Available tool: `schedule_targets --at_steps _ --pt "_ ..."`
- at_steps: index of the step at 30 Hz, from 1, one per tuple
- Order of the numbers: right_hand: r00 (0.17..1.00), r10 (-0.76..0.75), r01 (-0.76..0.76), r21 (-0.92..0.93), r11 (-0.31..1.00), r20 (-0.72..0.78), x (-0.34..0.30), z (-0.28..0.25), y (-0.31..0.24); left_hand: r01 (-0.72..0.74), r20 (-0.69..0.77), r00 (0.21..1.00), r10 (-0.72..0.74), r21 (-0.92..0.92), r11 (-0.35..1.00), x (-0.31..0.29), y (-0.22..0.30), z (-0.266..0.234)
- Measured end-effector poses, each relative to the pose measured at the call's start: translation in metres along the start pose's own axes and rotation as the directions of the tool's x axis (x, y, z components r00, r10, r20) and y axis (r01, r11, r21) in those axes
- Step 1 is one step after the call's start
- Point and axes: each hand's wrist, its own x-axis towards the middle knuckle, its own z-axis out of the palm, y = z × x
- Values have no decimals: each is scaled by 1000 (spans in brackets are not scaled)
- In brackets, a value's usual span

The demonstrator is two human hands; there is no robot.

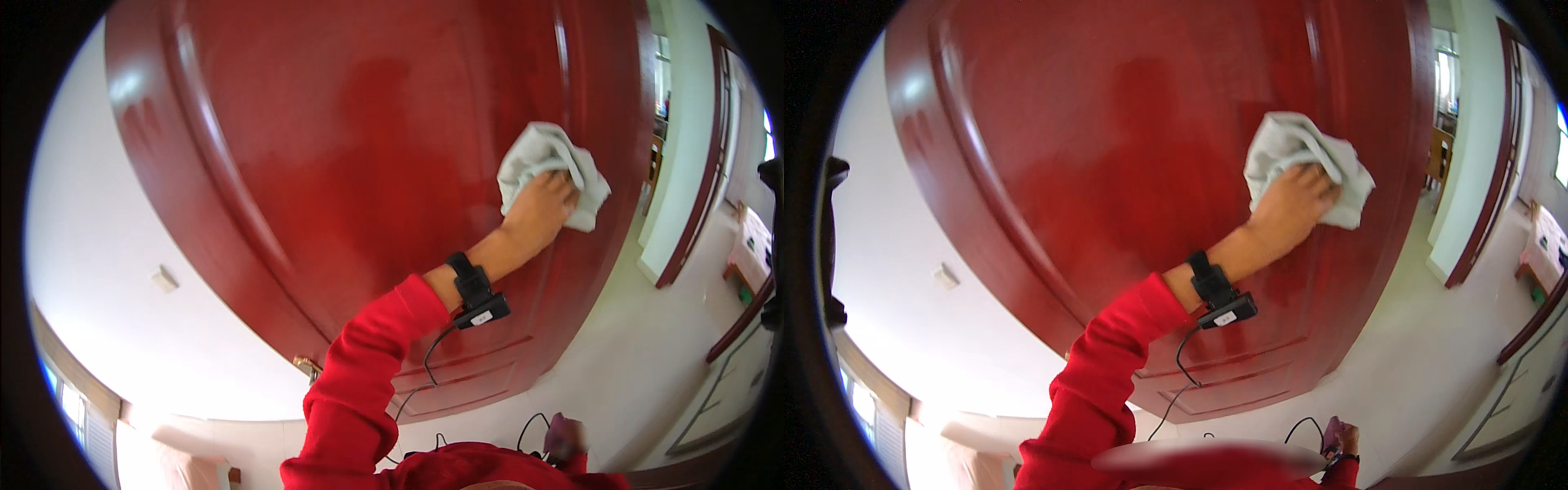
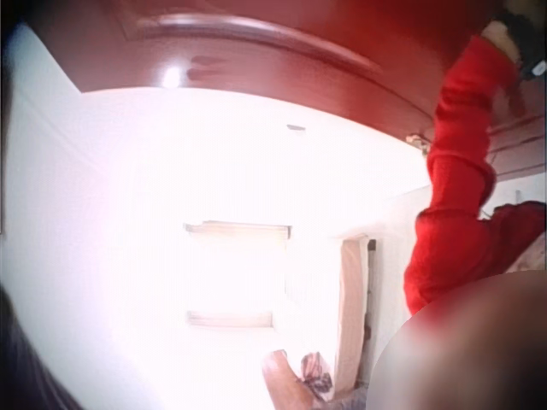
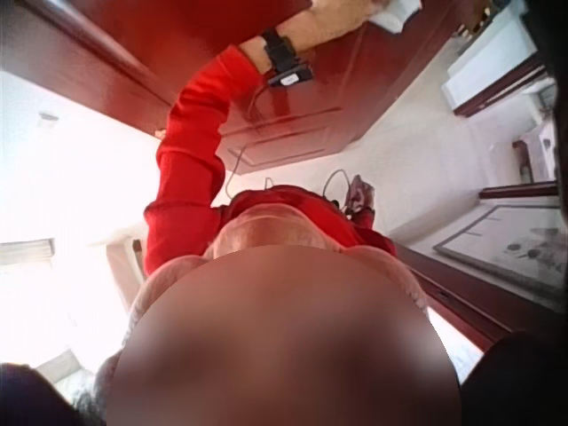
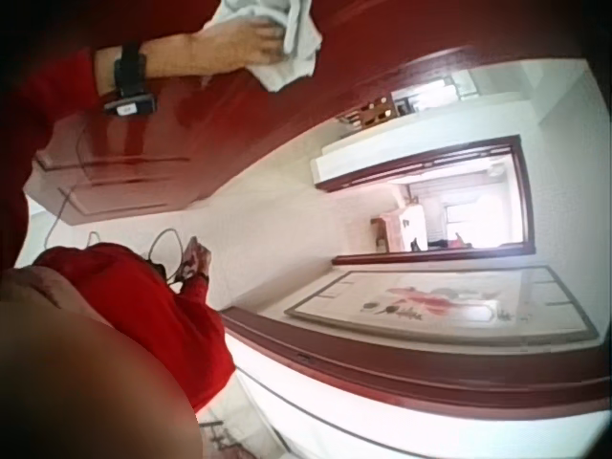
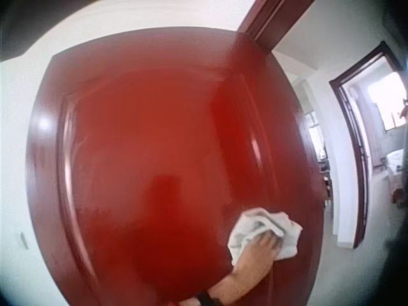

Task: The person wipes a reddish-brown wooden door using a purple cloth and then a white cloth. They alternate between the two cloths while cleaning different sections of the door surface.

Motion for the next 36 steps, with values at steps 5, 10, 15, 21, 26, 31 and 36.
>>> schedule_targets --at_steps 5,10,15,21,26,31,36 --pt "970 -174 219 -293 931 172 -21 -12 -8 -118 23 993 117 36 992 -34 -19 -20" --pt "940 -320 340 -271 901 117 -74 -21 -24 -57 -181 978 105 250 967 6 -90 -62" --pt "935 -355 347 -234 908 9 -90 -26 -29 174 -448 893 29 404 898 73 -156 -104" --pt "988 -156 154 -162 975 -3 -66 -31 -25 301 -666 745 36 384 873 128 -194 -126" --pt "992 -125 126 -147 981 21 -49 -27 -28 360 -658 753 -4 407 839 151 -219 -143" --pt "990 -125 134 -146 980 70 -30 -28 -46 474 -721 693 -14 441 762 113 -272 -197" --pt "983 -121 143 -164 976 136 -10 -23 -42 685 -717 662 -219 459 566 8 -301 -254"
